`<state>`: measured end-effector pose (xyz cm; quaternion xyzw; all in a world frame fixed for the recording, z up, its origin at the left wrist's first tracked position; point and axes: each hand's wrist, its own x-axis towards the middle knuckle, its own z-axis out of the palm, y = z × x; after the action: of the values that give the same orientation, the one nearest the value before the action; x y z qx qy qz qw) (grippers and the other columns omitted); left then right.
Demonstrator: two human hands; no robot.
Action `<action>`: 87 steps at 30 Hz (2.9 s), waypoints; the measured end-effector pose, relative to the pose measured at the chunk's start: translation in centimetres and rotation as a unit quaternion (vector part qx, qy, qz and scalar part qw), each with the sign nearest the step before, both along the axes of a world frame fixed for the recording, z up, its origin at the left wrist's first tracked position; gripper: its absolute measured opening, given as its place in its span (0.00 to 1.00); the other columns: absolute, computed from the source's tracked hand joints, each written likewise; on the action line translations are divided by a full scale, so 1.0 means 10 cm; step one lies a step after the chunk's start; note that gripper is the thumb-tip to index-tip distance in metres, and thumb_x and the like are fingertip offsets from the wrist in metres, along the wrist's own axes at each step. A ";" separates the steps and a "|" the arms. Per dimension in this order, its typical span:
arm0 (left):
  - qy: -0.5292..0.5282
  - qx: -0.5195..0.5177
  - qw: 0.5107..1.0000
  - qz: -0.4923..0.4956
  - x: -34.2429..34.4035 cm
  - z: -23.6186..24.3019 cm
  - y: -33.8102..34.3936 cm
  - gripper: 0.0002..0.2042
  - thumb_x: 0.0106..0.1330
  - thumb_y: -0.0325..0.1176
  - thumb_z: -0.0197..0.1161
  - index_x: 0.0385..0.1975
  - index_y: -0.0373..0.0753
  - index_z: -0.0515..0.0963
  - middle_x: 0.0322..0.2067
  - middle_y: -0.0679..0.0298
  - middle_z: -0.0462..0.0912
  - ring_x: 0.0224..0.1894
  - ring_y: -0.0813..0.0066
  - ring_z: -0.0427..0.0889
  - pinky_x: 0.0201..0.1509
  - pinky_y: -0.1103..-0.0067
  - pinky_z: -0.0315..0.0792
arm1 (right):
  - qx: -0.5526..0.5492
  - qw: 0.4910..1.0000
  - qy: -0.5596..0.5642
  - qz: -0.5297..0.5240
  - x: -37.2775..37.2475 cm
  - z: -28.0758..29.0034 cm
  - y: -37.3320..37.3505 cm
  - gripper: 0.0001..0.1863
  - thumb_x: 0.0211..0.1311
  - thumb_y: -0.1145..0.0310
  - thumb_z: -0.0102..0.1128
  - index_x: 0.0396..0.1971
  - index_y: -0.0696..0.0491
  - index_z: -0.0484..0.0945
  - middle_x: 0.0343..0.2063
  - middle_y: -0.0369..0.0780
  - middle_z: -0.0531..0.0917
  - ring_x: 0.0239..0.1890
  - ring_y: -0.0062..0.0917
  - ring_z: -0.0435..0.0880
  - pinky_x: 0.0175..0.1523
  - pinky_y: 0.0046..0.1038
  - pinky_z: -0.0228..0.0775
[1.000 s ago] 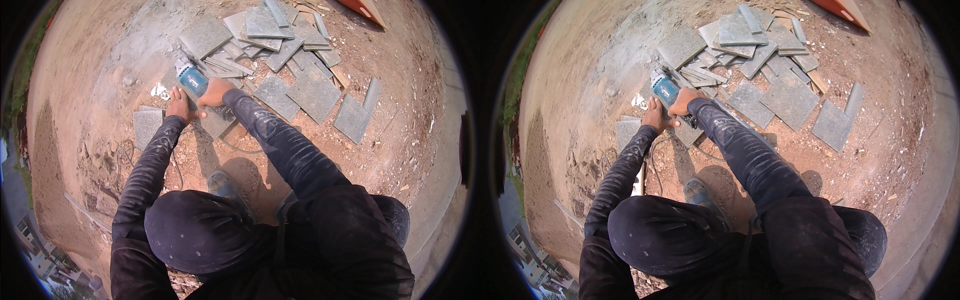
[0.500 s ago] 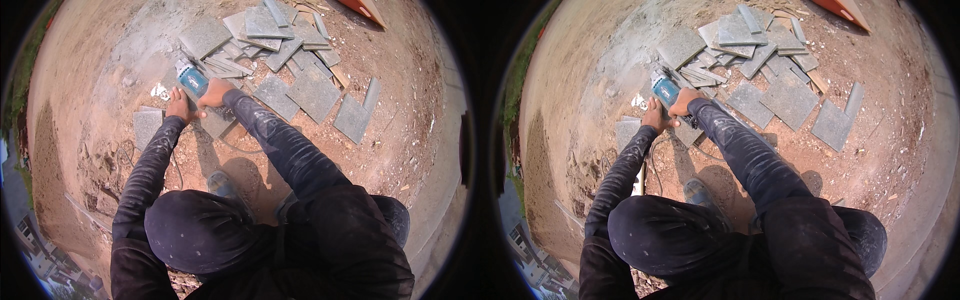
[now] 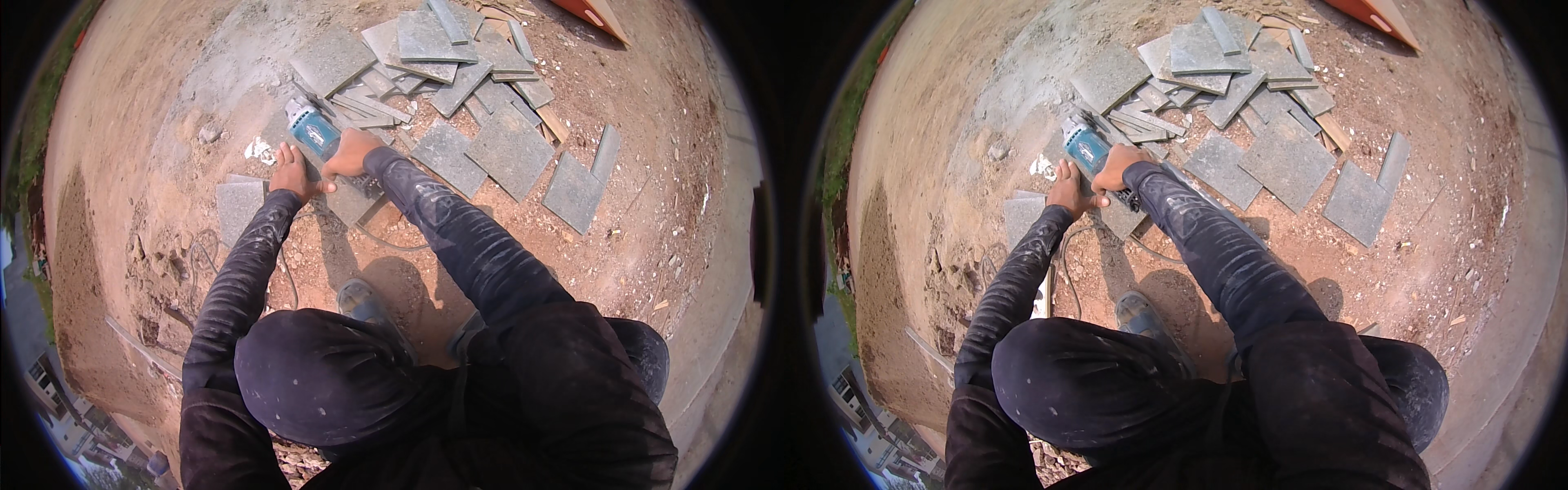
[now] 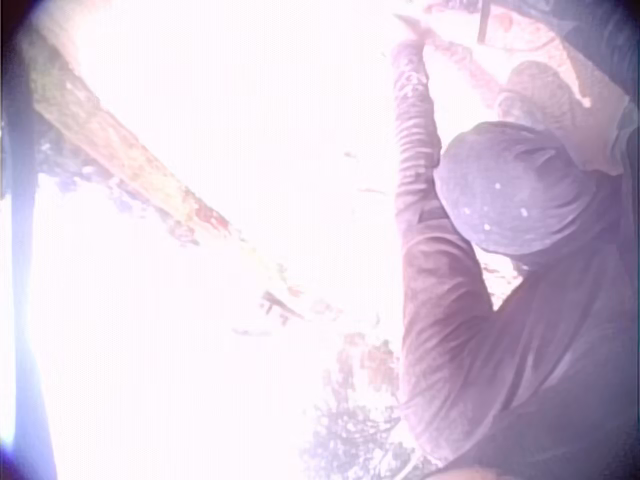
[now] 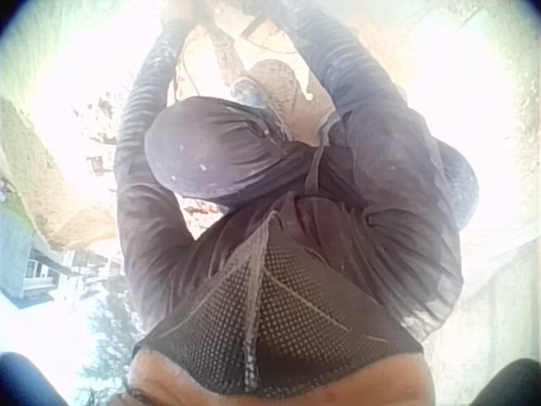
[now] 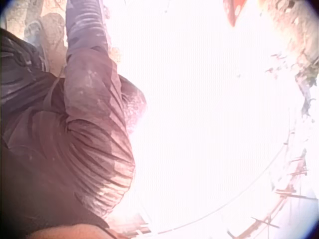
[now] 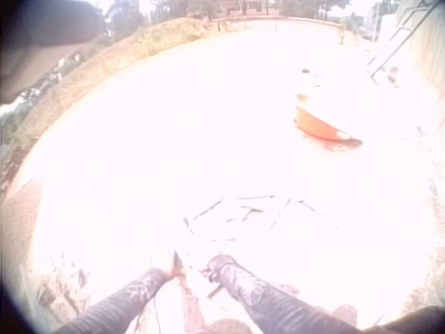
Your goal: The person uses an angle grinder to cut a rectangular stone tile on the ground. They hold the tile with one hand and guide the grinder with the other, creating a straight cut. The person adjusts the tile's position and continues cutting until the piece is separated.
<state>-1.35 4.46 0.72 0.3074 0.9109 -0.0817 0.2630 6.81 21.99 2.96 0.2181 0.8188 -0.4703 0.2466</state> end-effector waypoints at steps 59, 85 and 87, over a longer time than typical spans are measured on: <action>0.007 -0.034 0.999 -0.001 0.02 0.04 0.05 0.68 0.32 0.66 0.74 0.66 0.22 0.46 0.68 0.35 0.43 0.72 0.46 0.45 0.71 0.65 0.55 | 0.005 0.999 -0.032 -0.005 0.17 0.09 0.03 0.40 0.23 0.53 0.74 0.40 0.66 0.80 0.46 0.55 0.81 0.49 0.42 0.82 0.53 0.33 0.74; 0.013 -0.019 1.000 -0.004 0.02 0.04 0.03 0.66 0.33 0.64 0.75 0.66 0.22 0.47 0.68 0.35 0.44 0.71 0.45 0.46 0.71 0.65 0.55 | -0.003 1.000 -0.026 0.010 0.25 0.08 0.03 0.39 0.26 0.50 0.74 0.39 0.66 0.81 0.43 0.55 0.82 0.47 0.40 0.83 0.52 0.30 0.74; 0.012 -0.015 1.000 -0.003 0.02 0.04 0.03 0.66 0.33 0.64 0.75 0.65 0.22 0.47 0.68 0.35 0.44 0.71 0.45 0.46 0.70 0.65 0.55 | 0.001 1.000 -0.025 0.006 0.26 0.07 0.03 0.39 0.26 0.50 0.74 0.39 0.66 0.81 0.43 0.55 0.82 0.47 0.40 0.83 0.52 0.30 0.75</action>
<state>-1.10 4.72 1.09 0.3047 0.9117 -0.1000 0.2569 9.37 22.27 3.63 0.2246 0.8143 -0.4624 0.2695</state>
